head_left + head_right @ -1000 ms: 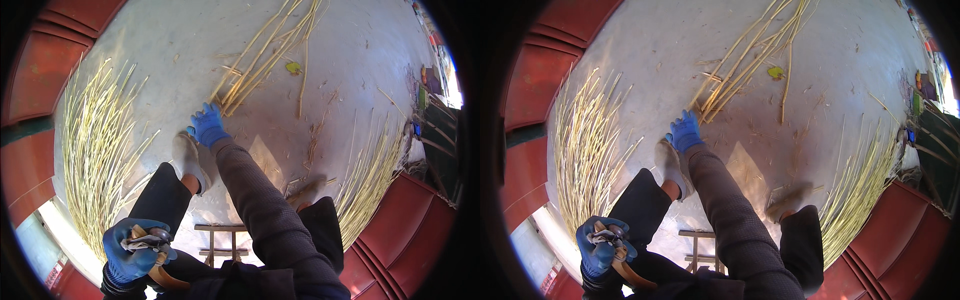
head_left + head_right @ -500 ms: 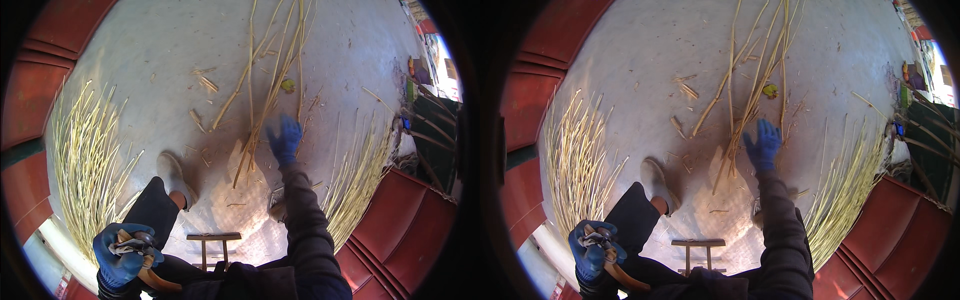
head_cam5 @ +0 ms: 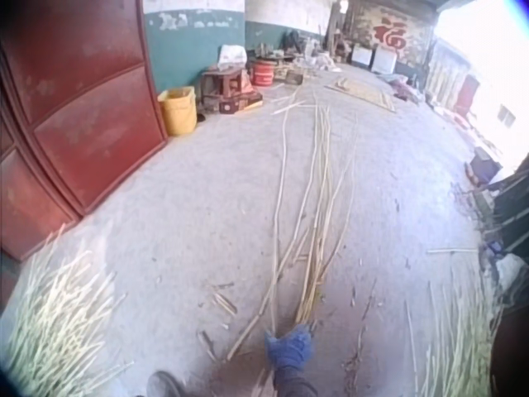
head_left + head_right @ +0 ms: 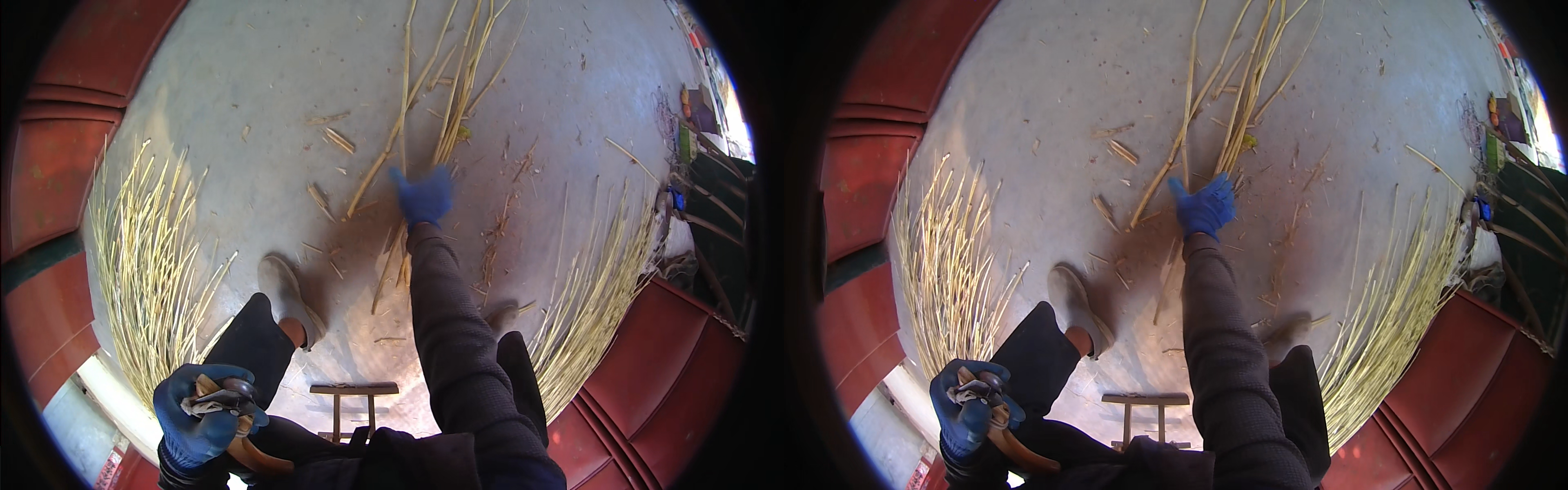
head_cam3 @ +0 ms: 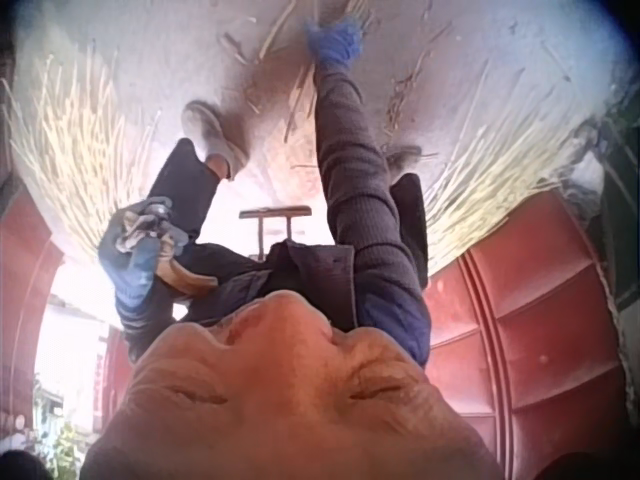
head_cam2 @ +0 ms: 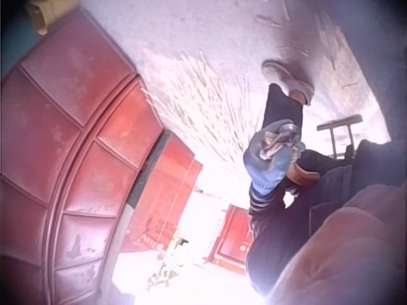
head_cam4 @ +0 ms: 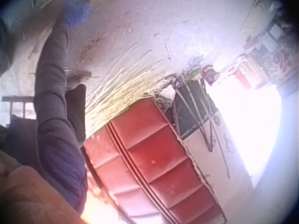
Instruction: The person sits and repeatedly picks up long bamboo strips from the floor, uses a curved knife to peel or scrape the surface, and then places the processed strips into a pile to the right. The person handles the strips one at a time and continues the peeling cycle throughout the clip.
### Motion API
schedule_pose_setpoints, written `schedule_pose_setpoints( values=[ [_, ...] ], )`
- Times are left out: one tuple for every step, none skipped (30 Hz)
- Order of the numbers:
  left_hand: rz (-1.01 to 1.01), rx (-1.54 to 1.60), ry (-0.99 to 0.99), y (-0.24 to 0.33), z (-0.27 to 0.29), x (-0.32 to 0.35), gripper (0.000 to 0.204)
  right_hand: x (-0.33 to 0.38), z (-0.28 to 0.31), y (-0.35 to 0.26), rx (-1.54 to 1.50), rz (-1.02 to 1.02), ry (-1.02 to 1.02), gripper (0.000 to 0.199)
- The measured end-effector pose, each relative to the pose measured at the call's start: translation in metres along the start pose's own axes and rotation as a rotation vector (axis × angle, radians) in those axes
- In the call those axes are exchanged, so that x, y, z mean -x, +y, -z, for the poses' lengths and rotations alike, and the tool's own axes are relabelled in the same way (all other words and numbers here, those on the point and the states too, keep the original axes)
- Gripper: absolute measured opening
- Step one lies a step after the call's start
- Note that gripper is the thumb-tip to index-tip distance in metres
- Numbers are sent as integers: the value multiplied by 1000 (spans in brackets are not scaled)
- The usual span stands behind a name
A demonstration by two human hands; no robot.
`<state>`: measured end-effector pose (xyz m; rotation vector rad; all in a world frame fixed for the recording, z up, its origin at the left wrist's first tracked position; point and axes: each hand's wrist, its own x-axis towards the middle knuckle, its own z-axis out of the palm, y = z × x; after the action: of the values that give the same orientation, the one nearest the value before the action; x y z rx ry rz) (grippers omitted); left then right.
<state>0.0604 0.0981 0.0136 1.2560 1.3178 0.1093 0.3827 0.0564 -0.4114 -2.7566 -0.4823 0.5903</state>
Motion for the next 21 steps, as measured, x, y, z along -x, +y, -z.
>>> schedule_pose_setpoints(
  values=[
    [-3,-9,-6,0,0,-1,48,6,-7,-14,-16,-9,-14,127],
    [-1,-16,-11,1,1,-2,47,12,-14,-25,-21,-24,-51,129],
    [14,12,-2,1,1,-2,46,18,-20,-34,-25,-40,-90,132],
    [29,40,6,1,2,-2,46,22,-25,-40,6,-45,-79,132],
    [43,66,14,2,4,-2,46,25,-29,-44,37,-51,-66,132],
    [47,65,16,2,6,-2,46,28,-34,-47,67,-56,-52,133],
    [52,66,19,2,7,-2,46,29,-38,-48,97,-59,-31,131],
    [62,66,27,2,9,-2,46,30,-43,-47,129,-62,-10,129],
    [62,66,28,3,11,-2,46,29,-48,-46,140,-61,-8,127],
    [65,67,33,3,13,-2,46,28,-53,-42,161,-48,41,122],
    [57,73,42,2,15,-2,45,25,-58,-37,162,-30,72,116],
    [61,82,35,2,17,-2,45,22,-62,-30,182,-10,133,111],
    [59,92,30,1,19,-2,45,18,-63,-22,80,-5,134,103],
    [54,98,26,0,21,-2,45,14,-64,-13,-6,-1,166,95],
    [45,87,15,0,22,-2,45,8,-62,-3,-96,3,201,88],
    [34,78,4,-1,23,-2,45,4,-59,9,-102,-39,217,78],
    [29,72,0,-2,24,-1,46,3,-53,23,-104,-82,234,67],
    [30,63,-1,-4,24,0,47,5,-45,40,-105,-127,253,58],
    [33,53,7,-5,24,1,49,8,-35,56,-154,-155,197,52],
    [35,50,19,-6,24,3,50,14,-26,73,-204,-185,141,46],
    [24,43,18,-8,23,5,51,24,-18,90,-265,-202,94,41]
  ],
)
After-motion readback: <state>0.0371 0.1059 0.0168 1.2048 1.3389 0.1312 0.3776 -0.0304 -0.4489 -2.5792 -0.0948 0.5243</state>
